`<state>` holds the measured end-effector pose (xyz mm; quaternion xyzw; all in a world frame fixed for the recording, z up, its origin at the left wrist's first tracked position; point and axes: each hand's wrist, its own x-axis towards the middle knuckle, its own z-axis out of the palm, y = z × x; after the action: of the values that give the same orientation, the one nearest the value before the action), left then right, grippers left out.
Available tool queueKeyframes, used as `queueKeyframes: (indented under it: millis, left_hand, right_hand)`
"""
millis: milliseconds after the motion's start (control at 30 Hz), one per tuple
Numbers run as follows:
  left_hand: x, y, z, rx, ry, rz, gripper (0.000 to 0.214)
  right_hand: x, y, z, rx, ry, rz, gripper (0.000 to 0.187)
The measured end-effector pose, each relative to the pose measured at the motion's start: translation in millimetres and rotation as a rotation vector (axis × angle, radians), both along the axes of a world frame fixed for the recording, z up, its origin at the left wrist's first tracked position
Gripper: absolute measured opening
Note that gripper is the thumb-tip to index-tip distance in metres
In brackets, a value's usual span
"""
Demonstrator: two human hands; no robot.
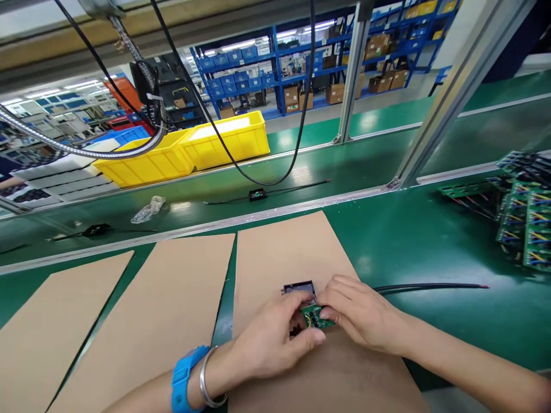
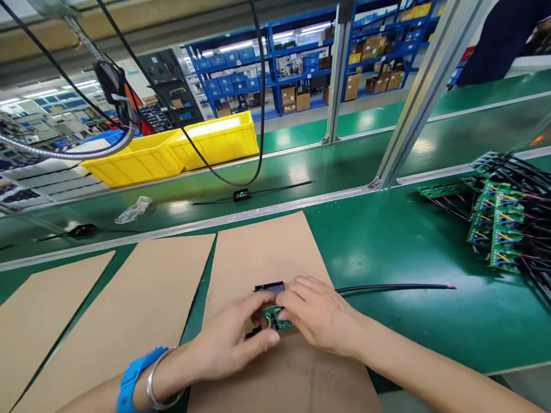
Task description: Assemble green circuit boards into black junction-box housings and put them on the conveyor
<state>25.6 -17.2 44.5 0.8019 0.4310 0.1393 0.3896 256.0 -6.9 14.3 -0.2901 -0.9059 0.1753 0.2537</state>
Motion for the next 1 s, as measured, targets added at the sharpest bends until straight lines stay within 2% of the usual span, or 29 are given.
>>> queueKeyframes:
  millis: [100, 200, 300, 367, 433, 500, 633, 733, 800, 1000]
  left_hand:
    - [5, -5, 6.4, 0.035, 0.071, 0.06, 0.017]
    - [4, -2, 3.7, 0.124, 0.141, 0.108, 0.013]
    - [5, 2, -0.6, 0.167, 0.188, 0.12, 0.009]
    - [7, 6, -1.5, 0.145, 0.17, 0.124, 0.007]
    - [7, 10, -0.3, 0.09, 0.137, 0.118, 0.008]
    - [3, 16, 2.6, 0.025, 0.14, 0.1, 0.009]
    - [-12, 26, 6.5, -0.048, 0.209, 0.064, 0.013]
    - [-21, 27, 0.4, 0.032, 0.263, 0.069, 0.047]
    - [-24, 27, -8.0, 0.106, 0.301, 0.057, 0.061]
    - [-26, 27, -30.8, 0.169, 0.303, -0.006, 0.045]
  right_hand:
    - [1, 3, 17.8, -0.171, 0.038, -0.031, 0.024]
    - [-2, 5, 23.0, -0.287, 0.032, -0.093, 0.028]
    - [-19, 3, 21.6, -0.121, -0.074, -0.179, 0.026]
    - [-36, -1, 21.8, 0.047, -0.229, -0.211, 0.027]
    - [-49, -3, 23.7, 0.133, -0.365, -0.206, 0.03]
    - [-52, -2, 25.8, 0.137, -0.414, -0.172, 0.031]
    - [-37, 14, 24.3, 0.107, -0.38, -0.08, 0.016]
    - [-29, 27, 17.0, 0.084, -0.414, -0.061, 0.015]
    - [-29, 34, 10.1, 0.067, -0.45, -0.037, 0.013]
    - [-31, 42, -5.4, 0.067, -0.471, -0.01, 0.013]
